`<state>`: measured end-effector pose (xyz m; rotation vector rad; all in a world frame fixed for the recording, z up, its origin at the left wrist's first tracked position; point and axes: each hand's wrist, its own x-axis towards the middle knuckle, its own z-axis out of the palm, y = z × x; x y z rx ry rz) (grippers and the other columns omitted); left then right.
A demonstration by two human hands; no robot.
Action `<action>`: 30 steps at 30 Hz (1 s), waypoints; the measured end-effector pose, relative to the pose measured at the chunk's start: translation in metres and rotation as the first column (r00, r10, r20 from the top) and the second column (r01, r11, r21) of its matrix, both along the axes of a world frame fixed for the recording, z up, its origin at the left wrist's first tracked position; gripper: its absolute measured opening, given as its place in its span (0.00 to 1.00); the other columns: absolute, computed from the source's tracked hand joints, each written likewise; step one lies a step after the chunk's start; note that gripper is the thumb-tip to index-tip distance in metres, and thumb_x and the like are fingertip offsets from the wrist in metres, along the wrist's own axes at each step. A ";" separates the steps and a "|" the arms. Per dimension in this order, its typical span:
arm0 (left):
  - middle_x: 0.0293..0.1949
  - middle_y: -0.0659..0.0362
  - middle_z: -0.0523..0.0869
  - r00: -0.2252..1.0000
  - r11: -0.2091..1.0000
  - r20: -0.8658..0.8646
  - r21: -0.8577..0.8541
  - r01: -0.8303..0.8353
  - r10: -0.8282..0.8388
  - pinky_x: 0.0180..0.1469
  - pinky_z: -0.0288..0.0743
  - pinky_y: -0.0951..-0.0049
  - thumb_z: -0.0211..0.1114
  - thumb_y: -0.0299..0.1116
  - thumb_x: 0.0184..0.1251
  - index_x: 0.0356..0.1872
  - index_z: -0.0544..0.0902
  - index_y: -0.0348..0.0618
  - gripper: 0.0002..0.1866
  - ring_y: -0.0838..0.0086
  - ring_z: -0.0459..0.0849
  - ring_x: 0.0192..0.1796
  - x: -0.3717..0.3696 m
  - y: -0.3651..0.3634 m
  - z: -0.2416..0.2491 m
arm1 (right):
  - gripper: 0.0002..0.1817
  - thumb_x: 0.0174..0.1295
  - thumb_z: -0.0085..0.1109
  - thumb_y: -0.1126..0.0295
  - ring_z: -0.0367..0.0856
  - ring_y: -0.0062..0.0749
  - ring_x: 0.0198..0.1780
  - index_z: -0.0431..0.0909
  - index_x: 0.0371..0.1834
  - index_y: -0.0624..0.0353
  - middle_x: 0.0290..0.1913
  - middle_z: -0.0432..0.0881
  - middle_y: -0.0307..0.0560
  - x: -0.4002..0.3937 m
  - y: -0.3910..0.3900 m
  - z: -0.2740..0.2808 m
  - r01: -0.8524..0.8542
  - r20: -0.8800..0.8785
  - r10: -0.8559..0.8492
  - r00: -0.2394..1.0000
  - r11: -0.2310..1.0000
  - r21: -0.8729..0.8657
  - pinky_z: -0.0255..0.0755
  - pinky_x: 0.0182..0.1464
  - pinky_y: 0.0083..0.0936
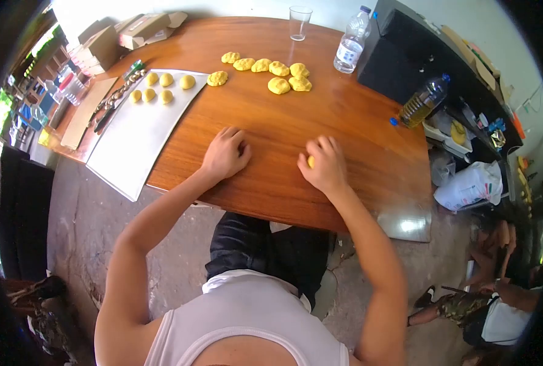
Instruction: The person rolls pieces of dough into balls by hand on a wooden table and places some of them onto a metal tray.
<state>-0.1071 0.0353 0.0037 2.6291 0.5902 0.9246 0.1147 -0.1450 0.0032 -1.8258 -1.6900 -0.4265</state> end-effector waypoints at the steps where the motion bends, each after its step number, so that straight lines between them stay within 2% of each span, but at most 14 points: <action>1: 0.36 0.48 0.80 0.999 0.999 0.041 0.038 -0.017 0.016 0.51 0.77 0.53 0.68 0.30 0.62 0.31 0.78 0.38 0.08 0.48 0.81 0.46 0.017 -0.003 -0.005 | 0.09 0.56 0.70 0.69 0.77 0.53 0.44 0.78 0.33 0.57 0.38 0.77 0.51 -0.003 0.019 -0.006 0.000 -0.030 0.000 1.000 1.000 0.016 0.74 0.48 0.47; 3: 0.37 0.48 0.81 0.998 1.000 0.049 0.004 -0.027 0.027 0.51 0.77 0.52 0.68 0.30 0.62 0.31 0.78 0.38 0.08 0.48 0.81 0.46 0.042 -0.019 -0.010 | 0.09 0.56 0.68 0.70 0.76 0.54 0.47 0.76 0.33 0.58 0.40 0.77 0.52 -0.027 0.042 -0.008 -0.018 -0.131 0.025 0.991 0.998 0.057 0.74 0.51 0.47; 5: 0.38 0.48 0.81 0.998 0.999 0.044 -0.036 -0.039 0.040 0.52 0.77 0.52 0.68 0.31 0.62 0.31 0.78 0.38 0.09 0.48 0.81 0.47 0.039 -0.030 -0.013 | 0.10 0.56 0.66 0.73 0.75 0.55 0.52 0.77 0.39 0.60 0.46 0.76 0.55 -0.053 0.029 -0.004 -0.125 -0.107 0.128 0.986 0.992 0.030 0.72 0.56 0.47; 7: 0.41 0.49 0.83 0.994 0.990 0.028 0.099 0.101 -0.104 0.53 0.78 0.53 0.69 0.33 0.61 0.32 0.80 0.40 0.08 0.49 0.82 0.47 0.010 -0.049 -0.006 | 0.10 0.57 0.66 0.73 0.75 0.54 0.51 0.79 0.40 0.62 0.44 0.76 0.54 -0.066 -0.006 -0.001 -0.215 -0.103 0.218 0.970 0.976 0.039 0.73 0.55 0.47; 9: 0.43 0.49 0.83 0.984 0.978 0.040 0.118 0.169 -0.175 0.53 0.78 0.52 0.71 0.35 0.62 0.35 0.82 0.41 0.09 0.49 0.81 0.48 -0.025 -0.053 -0.008 | 0.10 0.56 0.68 0.72 0.76 0.53 0.49 0.80 0.39 0.61 0.42 0.75 0.53 -0.058 -0.043 0.001 -0.274 -0.136 0.270 0.953 0.962 -0.007 0.74 0.53 0.46; 13: 0.42 0.49 0.83 0.997 0.994 -0.013 0.072 0.077 -0.077 0.54 0.78 0.52 0.70 0.34 0.62 0.38 0.83 0.42 0.08 0.49 0.81 0.48 -0.044 -0.024 0.004 | 0.10 0.56 0.70 0.71 0.76 0.52 0.47 0.79 0.36 0.61 0.41 0.76 0.52 -0.024 -0.065 0.006 -0.099 -0.179 0.072 0.981 0.984 -0.148 0.74 0.50 0.45; 15: 0.41 0.47 0.82 0.999 0.998 -0.037 0.054 -0.024 0.026 0.55 0.77 0.52 0.69 0.32 0.63 0.37 0.84 0.41 0.07 0.47 0.80 0.48 -0.017 0.002 -0.003 | 0.10 0.56 0.70 0.69 0.76 0.52 0.46 0.79 0.35 0.59 0.41 0.76 0.52 -0.003 -0.039 0.009 -0.007 0.008 0.008 1.000 0.997 -0.071 0.74 0.49 0.44; 20: 0.39 0.48 0.82 0.990 0.988 0.035 0.068 0.136 -0.138 0.54 0.76 0.52 0.67 0.32 0.64 0.36 0.82 0.39 0.07 0.47 0.80 0.48 0.058 -0.018 -0.005 | 0.09 0.60 0.67 0.68 0.76 0.52 0.50 0.79 0.39 0.60 0.46 0.78 0.53 -0.029 0.037 -0.006 0.135 -0.085 -0.132 0.988 0.990 0.034 0.73 0.54 0.46; 21: 0.39 0.48 0.82 0.990 0.988 0.028 0.064 0.138 -0.140 0.54 0.76 0.52 0.67 0.32 0.64 0.36 0.82 0.39 0.07 0.47 0.80 0.48 0.052 -0.024 -0.004 | 0.09 0.60 0.67 0.68 0.76 0.52 0.50 0.79 0.39 0.60 0.46 0.78 0.53 -0.035 0.030 -0.008 0.137 -0.093 -0.134 0.987 0.990 0.030 0.73 0.54 0.46; 23: 0.40 0.48 0.81 0.979 0.969 0.000 0.139 0.204 -0.206 0.54 0.76 0.52 0.67 0.32 0.65 0.38 0.81 0.38 0.08 0.48 0.80 0.49 0.032 -0.042 -0.001 | 0.09 0.62 0.66 0.71 0.76 0.52 0.53 0.81 0.43 0.61 0.49 0.79 0.52 -0.052 0.005 -0.010 -0.090 -0.060 0.094 0.994 0.994 0.069 0.72 0.59 0.47; 25: 0.43 0.50 0.82 0.983 0.964 -0.017 0.197 0.181 -0.181 0.55 0.76 0.54 0.66 0.32 0.67 0.40 0.81 0.42 0.06 0.51 0.81 0.49 -0.005 -0.049 0.001 | 0.10 0.63 0.65 0.73 0.77 0.51 0.56 0.83 0.46 0.60 0.53 0.80 0.52 -0.053 -0.036 -0.006 -0.166 -0.094 0.166 0.982 0.986 0.006 0.72 0.62 0.47; 27: 0.45 0.50 0.82 0.984 0.987 -0.084 0.023 0.158 -0.156 0.59 0.74 0.53 0.68 0.34 0.67 0.41 0.82 0.44 0.08 0.51 0.81 0.51 -0.035 -0.042 0.006 | 0.12 0.61 0.69 0.72 0.77 0.48 0.58 0.84 0.48 0.58 0.55 0.80 0.52 -0.034 -0.065 -0.003 -0.235 -0.213 0.206 0.955 0.964 -0.121 0.71 0.65 0.47; 29: 0.47 0.49 0.82 0.977 0.994 -0.213 -0.106 -0.003 -0.020 0.63 0.72 0.53 0.73 0.39 0.65 0.44 0.82 0.46 0.13 0.53 0.79 0.58 -0.044 -0.023 0.010 | 0.14 0.61 0.71 0.68 0.78 0.47 0.60 0.86 0.50 0.53 0.57 0.81 0.52 -0.006 -0.071 -0.002 -0.118 -0.194 0.060 0.979 0.946 -0.303 0.71 0.67 0.45; 30: 0.47 0.49 0.82 0.976 0.994 -0.216 -0.108 -0.004 -0.019 0.63 0.72 0.53 0.73 0.39 0.65 0.44 0.82 0.46 0.13 0.53 0.79 0.58 -0.046 -0.024 0.008 | 0.14 0.61 0.71 0.68 0.78 0.47 0.60 0.86 0.50 0.53 0.57 0.81 0.52 -0.005 -0.073 -0.007 -0.120 -0.197 0.061 0.979 0.945 -0.305 0.71 0.67 0.45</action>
